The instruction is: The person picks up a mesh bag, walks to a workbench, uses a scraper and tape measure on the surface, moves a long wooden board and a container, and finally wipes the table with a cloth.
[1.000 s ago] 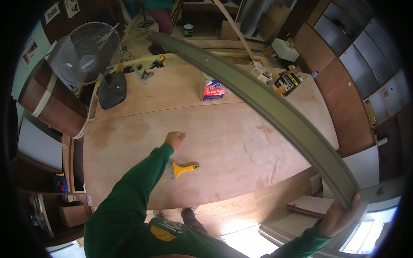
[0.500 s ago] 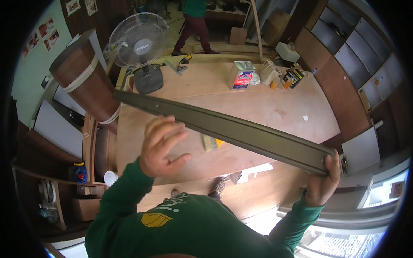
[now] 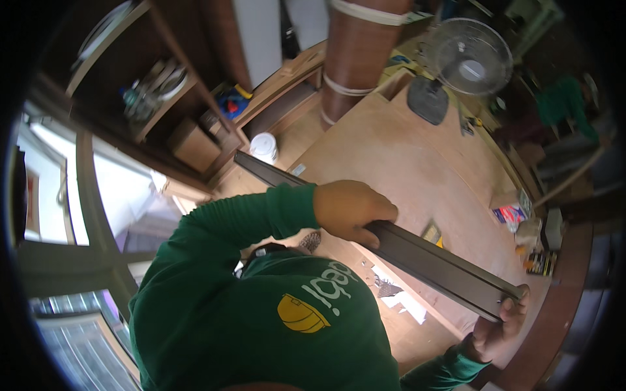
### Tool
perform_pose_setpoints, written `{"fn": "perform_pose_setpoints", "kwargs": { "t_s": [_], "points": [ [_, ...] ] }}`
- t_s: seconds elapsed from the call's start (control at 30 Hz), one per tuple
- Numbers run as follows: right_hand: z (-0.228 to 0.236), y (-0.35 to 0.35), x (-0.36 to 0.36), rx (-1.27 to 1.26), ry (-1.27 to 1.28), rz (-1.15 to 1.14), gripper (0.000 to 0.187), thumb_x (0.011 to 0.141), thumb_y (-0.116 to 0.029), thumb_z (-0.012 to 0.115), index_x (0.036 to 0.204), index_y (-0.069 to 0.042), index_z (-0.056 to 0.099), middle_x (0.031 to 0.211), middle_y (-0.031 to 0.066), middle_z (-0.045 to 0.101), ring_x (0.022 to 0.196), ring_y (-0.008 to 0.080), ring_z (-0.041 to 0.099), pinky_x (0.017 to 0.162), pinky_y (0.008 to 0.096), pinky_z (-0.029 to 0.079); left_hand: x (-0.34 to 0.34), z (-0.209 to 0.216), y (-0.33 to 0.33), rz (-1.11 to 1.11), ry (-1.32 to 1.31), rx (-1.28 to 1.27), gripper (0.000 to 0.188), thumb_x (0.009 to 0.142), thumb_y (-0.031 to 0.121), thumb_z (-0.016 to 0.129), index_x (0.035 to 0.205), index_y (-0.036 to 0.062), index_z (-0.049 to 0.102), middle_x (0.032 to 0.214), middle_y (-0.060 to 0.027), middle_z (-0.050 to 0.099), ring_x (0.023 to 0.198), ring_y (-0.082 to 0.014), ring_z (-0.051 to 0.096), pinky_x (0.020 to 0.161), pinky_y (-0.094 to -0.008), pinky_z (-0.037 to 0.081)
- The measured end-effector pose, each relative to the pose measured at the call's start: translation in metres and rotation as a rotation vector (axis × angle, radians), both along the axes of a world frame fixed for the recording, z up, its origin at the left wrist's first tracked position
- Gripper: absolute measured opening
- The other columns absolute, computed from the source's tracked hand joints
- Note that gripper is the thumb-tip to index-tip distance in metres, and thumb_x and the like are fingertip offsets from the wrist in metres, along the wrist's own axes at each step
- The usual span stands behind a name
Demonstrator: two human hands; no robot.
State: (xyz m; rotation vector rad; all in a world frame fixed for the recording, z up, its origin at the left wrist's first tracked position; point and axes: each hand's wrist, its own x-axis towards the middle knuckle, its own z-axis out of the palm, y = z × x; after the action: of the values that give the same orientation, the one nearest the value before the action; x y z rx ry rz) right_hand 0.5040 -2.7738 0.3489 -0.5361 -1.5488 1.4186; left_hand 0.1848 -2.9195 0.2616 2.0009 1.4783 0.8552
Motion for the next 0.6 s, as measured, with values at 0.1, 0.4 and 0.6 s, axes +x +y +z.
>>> {"fn": "perform_pose_setpoints", "kwargs": {
  "t_s": [0.1,0.4,0.6],
  "points": [
    [-0.003,0.005,-0.014,-0.082,-0.024,0.357,0.028,0.081,-0.007,0.062,0.106,0.000,0.050,0.096,0.0082,0.056,0.081,0.0127,0.054,0.078,0.0215,0.043,0.002,-0.014,-0.045,0.054,-0.110,-0.137,0.027,0.079,0.025,0.068,0.097,0.0063,0.059,0.078,-0.0147,0.060,0.073,-0.0362,0.058,0.066,-0.0427,0.045],
    [-0.035,0.002,-0.113,0.045,-0.250,0.391,0.058,0.092,-0.040,0.060,0.129,0.001,0.042,0.120,0.0152,0.056,0.107,0.0294,0.060,0.091,0.0362,0.049,-0.047,-0.038,-0.152,0.511,-0.057,-0.044,0.026,0.085,0.029,0.069,0.090,0.0040,0.064,0.074,-0.0142,0.060,0.069,-0.0247,0.060,0.064,-0.0355,0.045],
    [-0.171,0.003,-0.123,-0.367,-0.447,0.474,0.032,0.098,-0.025,0.045,0.118,-0.001,0.052,0.110,0.0160,0.063,0.098,0.0256,0.063,0.084,0.0378,0.052,-0.128,0.045,-0.197,1.144,-0.120,0.233,0.030,0.085,0.029,0.071,0.098,0.0018,0.067,0.074,-0.0079,0.064,0.066,-0.0105,0.056,0.064,-0.0285,0.048]
  ]
}}
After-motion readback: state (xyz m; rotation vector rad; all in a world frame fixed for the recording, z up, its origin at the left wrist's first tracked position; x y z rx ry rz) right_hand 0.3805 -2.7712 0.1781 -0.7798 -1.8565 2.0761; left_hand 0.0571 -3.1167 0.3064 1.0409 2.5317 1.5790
